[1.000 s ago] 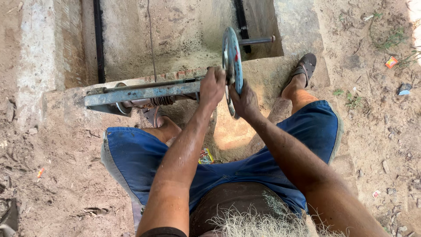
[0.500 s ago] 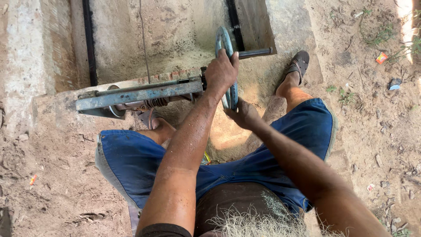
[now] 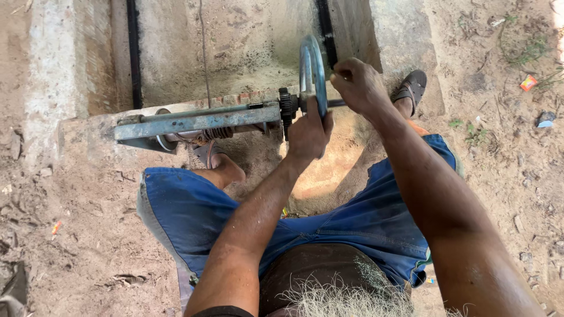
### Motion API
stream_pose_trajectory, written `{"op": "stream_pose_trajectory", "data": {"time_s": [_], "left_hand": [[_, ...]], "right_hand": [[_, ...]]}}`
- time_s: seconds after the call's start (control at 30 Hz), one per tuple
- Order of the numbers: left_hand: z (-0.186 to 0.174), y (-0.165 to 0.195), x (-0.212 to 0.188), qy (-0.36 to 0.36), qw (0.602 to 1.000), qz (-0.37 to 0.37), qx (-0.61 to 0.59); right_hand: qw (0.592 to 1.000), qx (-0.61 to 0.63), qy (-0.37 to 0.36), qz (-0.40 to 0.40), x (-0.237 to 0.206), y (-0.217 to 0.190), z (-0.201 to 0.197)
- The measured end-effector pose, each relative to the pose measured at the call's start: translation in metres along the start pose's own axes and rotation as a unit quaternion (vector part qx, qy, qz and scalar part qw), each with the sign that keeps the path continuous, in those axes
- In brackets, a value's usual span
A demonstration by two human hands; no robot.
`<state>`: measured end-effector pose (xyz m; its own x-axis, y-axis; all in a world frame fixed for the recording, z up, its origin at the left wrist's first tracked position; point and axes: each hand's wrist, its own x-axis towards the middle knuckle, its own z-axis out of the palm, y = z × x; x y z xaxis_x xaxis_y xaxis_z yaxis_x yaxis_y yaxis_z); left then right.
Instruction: The person operates a hand-cranked winch mechanism by turning a wheel with both hands. The crank is attached to a metal frame over a concrete channel, and the person continues to rotate the wheel throughout the clip.
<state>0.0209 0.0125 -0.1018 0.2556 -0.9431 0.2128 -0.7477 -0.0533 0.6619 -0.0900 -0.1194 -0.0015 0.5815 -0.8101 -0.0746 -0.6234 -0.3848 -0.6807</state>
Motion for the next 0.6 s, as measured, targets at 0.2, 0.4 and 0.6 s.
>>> {"op": "stream_pose_trajectory", "data": {"time_s": [0.2,0.4,0.6], "left_hand": [[0.016,-0.012,-0.037,0.024,0.998,0.052,0.007],[0.036,-0.031,-0.062,0.083,0.988,0.122,0.054],[0.050,-0.043,-0.081,0.007,0.997,0.073,0.028]], "right_hand": [[0.986,0.139,-0.031,0.085,0.034,-0.003,0.050],[0.961,0.247,-0.027,0.124,0.051,0.001,0.066],[0.949,0.284,-0.034,0.131,0.051,0.000,0.073]]}}
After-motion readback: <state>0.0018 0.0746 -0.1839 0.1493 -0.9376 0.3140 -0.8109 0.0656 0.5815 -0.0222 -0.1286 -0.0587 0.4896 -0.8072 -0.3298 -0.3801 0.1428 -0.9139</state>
